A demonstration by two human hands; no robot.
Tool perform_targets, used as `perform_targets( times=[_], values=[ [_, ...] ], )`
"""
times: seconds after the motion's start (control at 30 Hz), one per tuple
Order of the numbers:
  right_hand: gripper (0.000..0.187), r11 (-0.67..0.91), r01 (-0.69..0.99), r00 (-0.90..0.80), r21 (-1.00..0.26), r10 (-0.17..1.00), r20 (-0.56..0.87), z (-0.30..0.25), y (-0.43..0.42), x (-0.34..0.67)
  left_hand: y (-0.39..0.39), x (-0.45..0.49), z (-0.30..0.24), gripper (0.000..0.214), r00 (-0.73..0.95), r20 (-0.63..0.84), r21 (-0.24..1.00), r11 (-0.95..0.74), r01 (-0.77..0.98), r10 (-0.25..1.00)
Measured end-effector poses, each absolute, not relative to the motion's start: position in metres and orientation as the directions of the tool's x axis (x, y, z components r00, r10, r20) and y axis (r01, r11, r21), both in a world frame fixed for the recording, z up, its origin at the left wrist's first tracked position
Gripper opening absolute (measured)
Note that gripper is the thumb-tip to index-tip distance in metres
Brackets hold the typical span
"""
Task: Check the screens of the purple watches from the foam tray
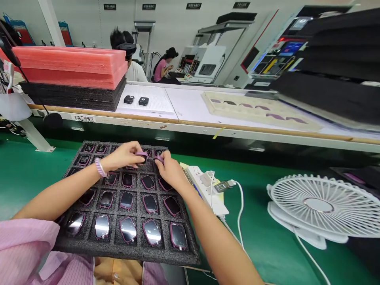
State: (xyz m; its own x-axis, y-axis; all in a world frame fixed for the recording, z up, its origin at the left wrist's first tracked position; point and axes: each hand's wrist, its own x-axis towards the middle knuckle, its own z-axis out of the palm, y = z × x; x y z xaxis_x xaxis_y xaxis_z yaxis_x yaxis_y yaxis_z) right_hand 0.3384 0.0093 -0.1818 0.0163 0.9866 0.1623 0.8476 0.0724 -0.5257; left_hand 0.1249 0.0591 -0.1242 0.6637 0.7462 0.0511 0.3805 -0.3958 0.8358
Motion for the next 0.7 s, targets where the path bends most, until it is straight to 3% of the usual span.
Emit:
perform_targets(
  times=[0.07,0.13,0.2,0.27,0.37,0.5,0.7],
  values=[
    [0.023,0.127,0.639,-0.039,-0.758,0.990,0.132,-0.176,0.012,0.324,0.056,0.103,-0.117,0.017,0.623,-0.008,0.969,-0.146,0.197,0.782],
    [0.040,0.075,0.215,-0.139,-0.974,0.989,0.045,-0.170,0.015,0.302,0.052,0.084,-0.115,0.018,0.526,-0.078,0.997,0.052,0.065,0.847],
    [0.055,-0.098,-0.196,-0.267,-0.976,0.963,-0.043,-0.165,0.016,0.277,0.045,0.070,-0.119,0.018,0.418,-0.133,0.991,0.120,0.057,0.898],
    [0.058,-0.234,-0.366,-0.380,-0.901,0.921,-0.085,-0.161,0.014,0.254,0.039,0.060,-0.126,0.023,0.345,-0.144,0.989,0.118,0.094,0.928],
    [0.058,-0.308,-0.405,-0.489,-0.861,0.869,-0.081,-0.161,0.010,0.230,0.031,0.051,-0.136,0.029,0.256,-0.030,0.978,-0.025,0.208,0.966],
    [0.055,-0.286,-0.404,-0.509,-0.869,0.859,-0.046,-0.166,0.005,0.222,0.025,0.043,-0.144,0.033,0.259,0.132,0.903,-0.223,0.366,0.957],
    [0.056,-0.217,-0.438,-0.461,-0.873,0.887,0.011,-0.172,0.003,0.228,0.018,0.038,-0.148,0.042,0.291,0.140,0.870,-0.258,0.420,0.946]
  ],
)
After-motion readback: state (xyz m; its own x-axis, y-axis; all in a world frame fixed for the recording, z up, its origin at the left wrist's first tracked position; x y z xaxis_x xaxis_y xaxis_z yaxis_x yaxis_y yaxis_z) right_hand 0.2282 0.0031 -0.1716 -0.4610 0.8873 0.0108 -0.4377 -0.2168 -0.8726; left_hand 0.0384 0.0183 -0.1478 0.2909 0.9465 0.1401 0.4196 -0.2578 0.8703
